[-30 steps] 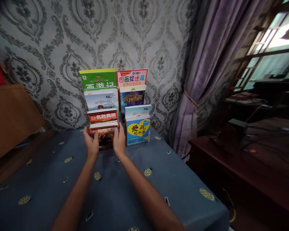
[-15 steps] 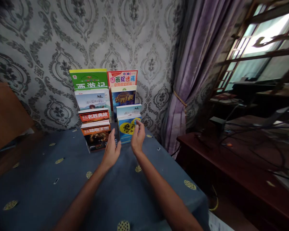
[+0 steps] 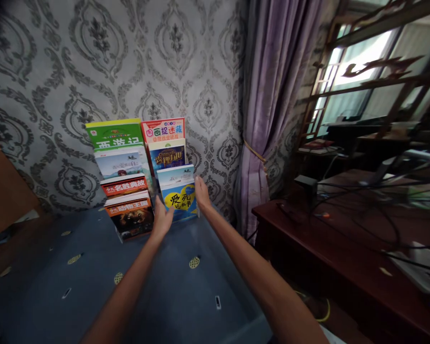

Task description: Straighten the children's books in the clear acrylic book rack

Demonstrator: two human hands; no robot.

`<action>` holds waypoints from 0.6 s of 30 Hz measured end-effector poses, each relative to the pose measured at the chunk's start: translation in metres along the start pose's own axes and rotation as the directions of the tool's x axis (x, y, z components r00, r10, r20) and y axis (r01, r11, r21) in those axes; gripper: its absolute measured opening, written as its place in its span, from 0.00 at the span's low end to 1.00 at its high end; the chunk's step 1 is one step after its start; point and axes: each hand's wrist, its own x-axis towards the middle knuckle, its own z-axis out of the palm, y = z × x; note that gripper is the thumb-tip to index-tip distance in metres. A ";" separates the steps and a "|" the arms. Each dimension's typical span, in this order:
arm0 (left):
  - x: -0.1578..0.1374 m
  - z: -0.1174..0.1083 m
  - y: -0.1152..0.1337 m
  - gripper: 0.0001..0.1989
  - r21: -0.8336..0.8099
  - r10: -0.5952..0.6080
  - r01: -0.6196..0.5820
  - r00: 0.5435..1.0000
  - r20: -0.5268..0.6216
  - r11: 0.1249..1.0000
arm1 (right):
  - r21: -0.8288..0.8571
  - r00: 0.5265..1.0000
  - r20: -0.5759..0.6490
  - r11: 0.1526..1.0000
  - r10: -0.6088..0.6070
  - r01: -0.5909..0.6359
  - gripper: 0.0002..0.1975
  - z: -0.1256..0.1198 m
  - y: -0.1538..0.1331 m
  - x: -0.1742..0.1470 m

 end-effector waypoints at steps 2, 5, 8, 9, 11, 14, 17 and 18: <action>0.004 0.002 0.001 0.37 0.008 -0.019 0.019 0.999 -0.026 1.000 | 0.013 0.999 0.039 1.000 -0.003 0.002 0.34 0.000 -0.006 0.004; 0.007 0.004 0.003 0.35 0.015 -0.033 0.033 0.998 -0.046 0.999 | 0.021 0.997 0.081 1.000 -0.009 0.008 0.32 -0.001 -0.012 0.008; 0.008 0.003 0.004 0.30 0.025 -0.052 0.053 0.998 -0.044 0.998 | 0.028 0.993 0.116 1.000 -0.016 0.013 0.32 -0.001 -0.015 0.010; 0.008 0.002 0.004 0.28 0.031 -0.066 0.067 0.997 -0.041 0.997 | 0.030 0.992 0.128 0.999 -0.016 0.012 0.32 -0.002 -0.016 0.010; 0.009 0.000 0.003 0.26 0.044 -0.103 0.105 0.994 -0.033 0.994 | 0.029 0.989 0.150 1.000 -0.010 0.006 0.33 -0.003 -0.016 0.010; 0.015 -0.002 0.002 0.25 0.047 -0.164 0.165 0.986 -0.015 0.985 | 0.017 0.983 0.184 1.000 0.007 -0.011 0.33 -0.005 -0.016 0.011; 0.023 -0.002 0.001 0.25 0.018 -0.216 0.215 0.976 0.011 0.976 | 0.000 0.977 0.210 1.000 0.029 -0.029 0.32 -0.008 -0.016 0.011; 0.025 -0.003 0.001 0.26 0.003 -0.229 0.229 0.973 0.023 0.973 | -0.005 0.976 0.217 0.999 0.033 -0.033 0.32 -0.008 -0.016 0.011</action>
